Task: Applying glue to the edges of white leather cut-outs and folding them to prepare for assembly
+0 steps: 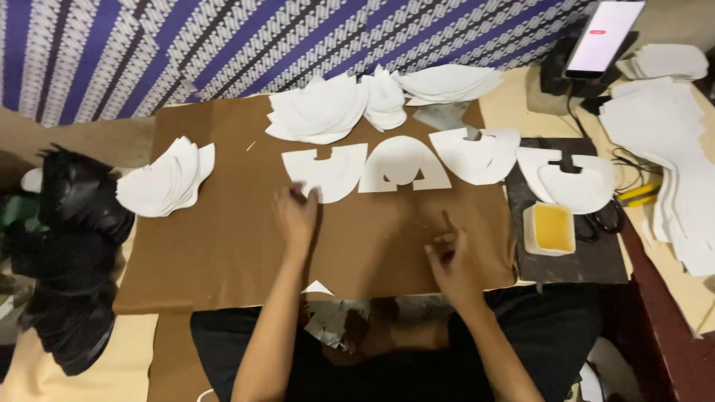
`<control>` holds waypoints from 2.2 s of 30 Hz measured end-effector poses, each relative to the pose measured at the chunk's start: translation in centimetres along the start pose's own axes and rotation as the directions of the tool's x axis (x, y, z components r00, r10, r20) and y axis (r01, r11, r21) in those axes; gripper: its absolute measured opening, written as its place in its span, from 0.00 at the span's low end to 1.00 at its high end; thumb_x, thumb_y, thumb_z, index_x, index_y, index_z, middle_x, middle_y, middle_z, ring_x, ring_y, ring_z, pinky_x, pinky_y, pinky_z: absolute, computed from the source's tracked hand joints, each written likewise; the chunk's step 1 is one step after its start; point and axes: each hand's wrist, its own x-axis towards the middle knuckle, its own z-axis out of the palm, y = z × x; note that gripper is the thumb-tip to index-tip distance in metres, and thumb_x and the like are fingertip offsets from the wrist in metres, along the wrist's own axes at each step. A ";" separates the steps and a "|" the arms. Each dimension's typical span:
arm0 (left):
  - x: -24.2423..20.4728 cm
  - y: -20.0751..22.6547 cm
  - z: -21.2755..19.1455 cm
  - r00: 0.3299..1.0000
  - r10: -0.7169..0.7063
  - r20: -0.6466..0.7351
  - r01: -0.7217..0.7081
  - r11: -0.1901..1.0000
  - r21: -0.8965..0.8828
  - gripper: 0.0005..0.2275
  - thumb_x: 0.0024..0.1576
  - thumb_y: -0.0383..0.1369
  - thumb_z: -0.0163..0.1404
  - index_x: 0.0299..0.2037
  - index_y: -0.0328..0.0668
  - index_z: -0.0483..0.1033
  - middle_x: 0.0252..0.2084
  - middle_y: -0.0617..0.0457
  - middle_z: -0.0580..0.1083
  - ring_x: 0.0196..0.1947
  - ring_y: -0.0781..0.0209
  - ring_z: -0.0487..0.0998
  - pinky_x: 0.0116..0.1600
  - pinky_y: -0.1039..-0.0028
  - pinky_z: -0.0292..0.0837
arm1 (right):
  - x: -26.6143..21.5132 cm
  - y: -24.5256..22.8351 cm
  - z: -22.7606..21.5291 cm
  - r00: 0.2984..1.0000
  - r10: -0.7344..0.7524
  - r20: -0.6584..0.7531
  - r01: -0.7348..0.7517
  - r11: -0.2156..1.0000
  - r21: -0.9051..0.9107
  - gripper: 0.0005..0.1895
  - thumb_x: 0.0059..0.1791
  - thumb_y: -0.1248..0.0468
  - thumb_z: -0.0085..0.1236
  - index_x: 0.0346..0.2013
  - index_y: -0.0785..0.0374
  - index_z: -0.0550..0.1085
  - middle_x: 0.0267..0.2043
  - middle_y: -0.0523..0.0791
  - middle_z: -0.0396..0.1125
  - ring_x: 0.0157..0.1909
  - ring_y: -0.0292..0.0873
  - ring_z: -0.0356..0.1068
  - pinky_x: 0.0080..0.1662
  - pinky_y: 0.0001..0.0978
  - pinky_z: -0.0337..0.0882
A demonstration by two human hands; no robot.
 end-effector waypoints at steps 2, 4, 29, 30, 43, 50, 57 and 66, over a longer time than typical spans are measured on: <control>2.5 -1.3 0.9 1.000 0.009 0.020 -0.010 0.999 0.036 0.19 0.52 0.41 0.64 0.48 0.39 0.77 0.46 0.40 0.74 0.49 0.33 0.77 0.51 0.52 0.75 | -0.1 0.7 1.8 0.999 -0.013 -0.034 0.012 1.000 -0.015 0.21 0.52 0.64 0.57 0.56 0.68 0.62 0.44 0.52 0.71 0.45 0.54 0.74 0.43 0.45 0.77; 4.0 -0.8 1.0 0.999 0.022 0.044 -0.025 0.997 0.066 0.21 0.51 0.42 0.65 0.50 0.40 0.77 0.47 0.43 0.72 0.50 0.35 0.77 0.51 0.55 0.76 | -0.3 1.0 2.7 0.997 -0.026 -0.075 0.024 0.999 -0.034 0.16 0.53 0.66 0.57 0.51 0.67 0.64 0.42 0.50 0.70 0.42 0.51 0.73 0.42 0.42 0.76; 3.3 1.0 0.5 0.994 0.032 0.109 0.001 0.957 -0.291 0.13 0.52 0.31 0.61 0.43 0.33 0.77 0.39 0.41 0.71 0.42 0.42 0.77 0.45 0.58 0.73 | 0.2 2.0 3.5 0.974 -0.039 -0.221 0.023 0.997 -0.075 0.27 0.48 0.60 0.62 0.58 0.64 0.63 0.40 0.41 0.73 0.33 0.40 0.74 0.33 0.30 0.74; 2.7 1.1 -0.4 0.993 0.040 0.113 0.006 0.922 -0.386 0.12 0.54 0.32 0.61 0.44 0.37 0.77 0.32 0.48 0.70 0.35 0.52 0.76 0.38 0.63 0.72 | 0.4 1.3 3.2 0.980 0.120 -0.159 -0.104 0.989 0.106 0.28 0.48 0.57 0.64 0.56 0.63 0.63 0.41 0.42 0.74 0.36 0.41 0.75 0.35 0.30 0.74; -9.7 3.8 -1.5 0.878 -0.174 0.445 0.427 0.705 -0.566 0.16 0.53 0.34 0.64 0.47 0.35 0.76 0.33 0.49 0.76 0.35 0.60 0.77 0.37 0.72 0.76 | 1.2 -2.6 8.0 0.970 0.212 0.120 -0.243 0.851 0.466 0.50 0.45 0.65 0.67 0.73 0.60 0.44 0.52 0.54 0.70 0.49 0.51 0.73 0.47 0.41 0.79; -0.6 1.5 0.4 0.883 0.358 0.302 -0.411 0.902 0.133 0.18 0.53 0.34 0.62 0.54 0.43 0.77 0.51 0.49 0.75 0.55 0.49 0.72 0.58 0.60 0.65 | 1.8 -5.4 5.5 0.974 0.180 0.134 -0.219 0.894 0.391 0.46 0.46 0.65 0.63 0.73 0.61 0.46 0.53 0.57 0.69 0.55 0.54 0.71 0.54 0.47 0.74; 3.5 1.8 1.4 0.718 0.311 0.623 -0.601 0.729 0.328 0.20 0.57 0.40 0.58 0.56 0.40 0.74 0.51 0.44 0.74 0.59 0.49 0.69 0.59 0.64 0.61 | 2.4 -2.1 7.2 0.975 -0.018 0.221 0.018 1.000 0.001 0.33 0.48 0.60 0.62 0.64 0.62 0.59 0.60 0.53 0.65 0.65 0.56 0.65 0.64 0.50 0.67; 2.6 3.4 -2.7 0.929 0.167 0.331 -0.089 0.967 -0.239 0.13 0.49 0.34 0.64 0.42 0.40 0.80 0.32 0.49 0.74 0.31 0.54 0.76 0.35 0.69 0.70 | -0.8 -3.5 4.6 0.984 0.143 0.110 -0.157 0.978 0.137 0.34 0.51 0.49 0.61 0.65 0.63 0.63 0.60 0.52 0.64 0.64 0.51 0.64 0.65 0.46 0.63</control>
